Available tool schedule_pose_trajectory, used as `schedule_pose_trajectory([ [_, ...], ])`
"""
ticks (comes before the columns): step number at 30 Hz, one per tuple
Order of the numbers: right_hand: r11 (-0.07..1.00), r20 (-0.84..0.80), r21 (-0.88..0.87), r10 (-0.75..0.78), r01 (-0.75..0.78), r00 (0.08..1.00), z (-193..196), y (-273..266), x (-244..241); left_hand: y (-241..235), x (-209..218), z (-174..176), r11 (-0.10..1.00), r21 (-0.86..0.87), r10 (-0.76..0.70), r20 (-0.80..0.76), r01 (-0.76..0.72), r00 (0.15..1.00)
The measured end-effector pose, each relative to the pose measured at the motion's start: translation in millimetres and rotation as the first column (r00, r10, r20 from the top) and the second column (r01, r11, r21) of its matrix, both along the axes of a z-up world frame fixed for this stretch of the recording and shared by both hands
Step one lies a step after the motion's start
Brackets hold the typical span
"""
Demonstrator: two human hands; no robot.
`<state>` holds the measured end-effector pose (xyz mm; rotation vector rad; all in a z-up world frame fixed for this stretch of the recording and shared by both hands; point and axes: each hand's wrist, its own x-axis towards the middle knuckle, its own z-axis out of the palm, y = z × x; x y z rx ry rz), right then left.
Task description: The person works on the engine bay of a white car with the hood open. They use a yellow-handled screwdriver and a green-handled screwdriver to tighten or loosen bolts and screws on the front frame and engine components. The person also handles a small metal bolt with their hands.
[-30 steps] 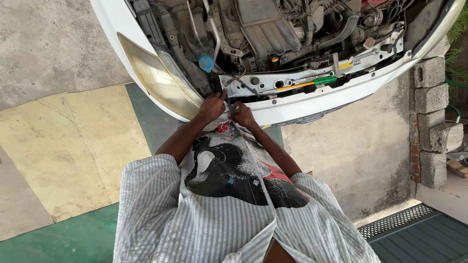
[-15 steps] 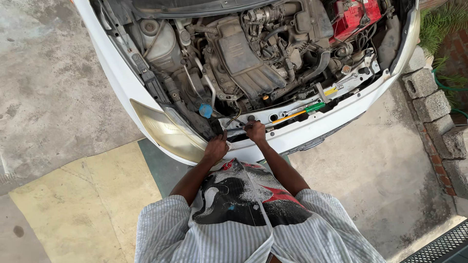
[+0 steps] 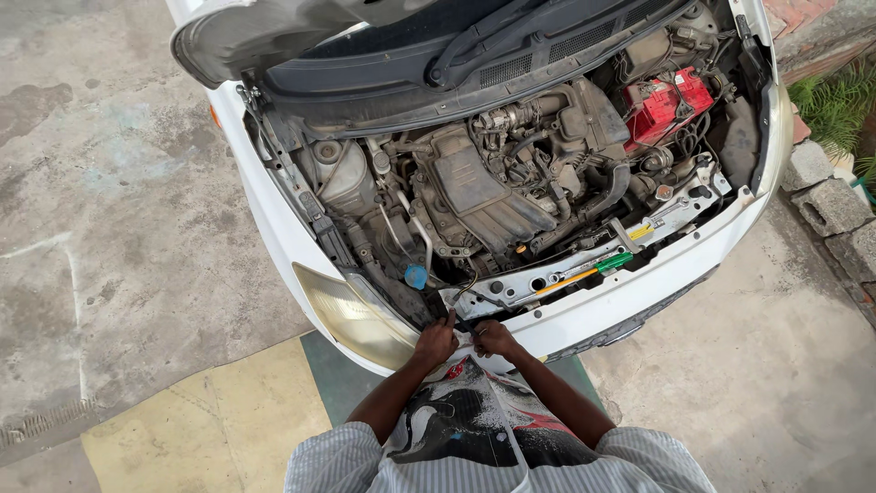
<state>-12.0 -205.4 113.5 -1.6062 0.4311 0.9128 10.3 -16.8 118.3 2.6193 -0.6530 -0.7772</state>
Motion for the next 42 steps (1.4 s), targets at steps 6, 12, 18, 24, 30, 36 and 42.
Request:
schedule_pose_trajectory([
  [6, 0.952, 0.122, 0.107, -0.301, 0.289, 0.946, 12, -21, 20, 1, 2, 14, 1.000, 0.002, -0.018, -0.008, 0.018, 1.000],
  [12, 0.873, 0.710, -0.319, -0.038, 0.369, 0.703, 20, -14, 37, -3, 7, 25, 0.996, 0.073, -0.045, -0.099, 0.052, 0.994],
  [18, 0.861, 0.519, -0.503, 0.234, 0.072, 0.822, 21, -16, 24, -5, 6, 25, 0.995, 0.084, -0.043, -0.108, 0.052, 0.993],
  [24, 0.906, 0.328, -0.393, 0.297, -0.157, 0.897, 20, 18, -8, -2, 7, 24, 0.999, 0.036, -0.027, -0.119, 0.031, 0.992],
  [30, 0.930, 0.136, -0.335, 0.209, -0.154, 0.968, 20, 10, 3, -3, 8, 25, 0.998, 0.061, -0.001, -0.137, 0.009, 0.991],
  [36, 0.933, 0.519, -0.337, 0.071, 0.127, 0.852, 20, -28, 53, -1, 7, 23, 0.999, 0.050, -0.007, -0.140, 0.014, 0.990],
  [42, 0.900, 0.554, -0.422, 0.163, 0.107, 0.817, 16, -27, 57, -2, 9, 19, 0.999, 0.038, -0.011, -0.121, 0.015, 0.993],
])
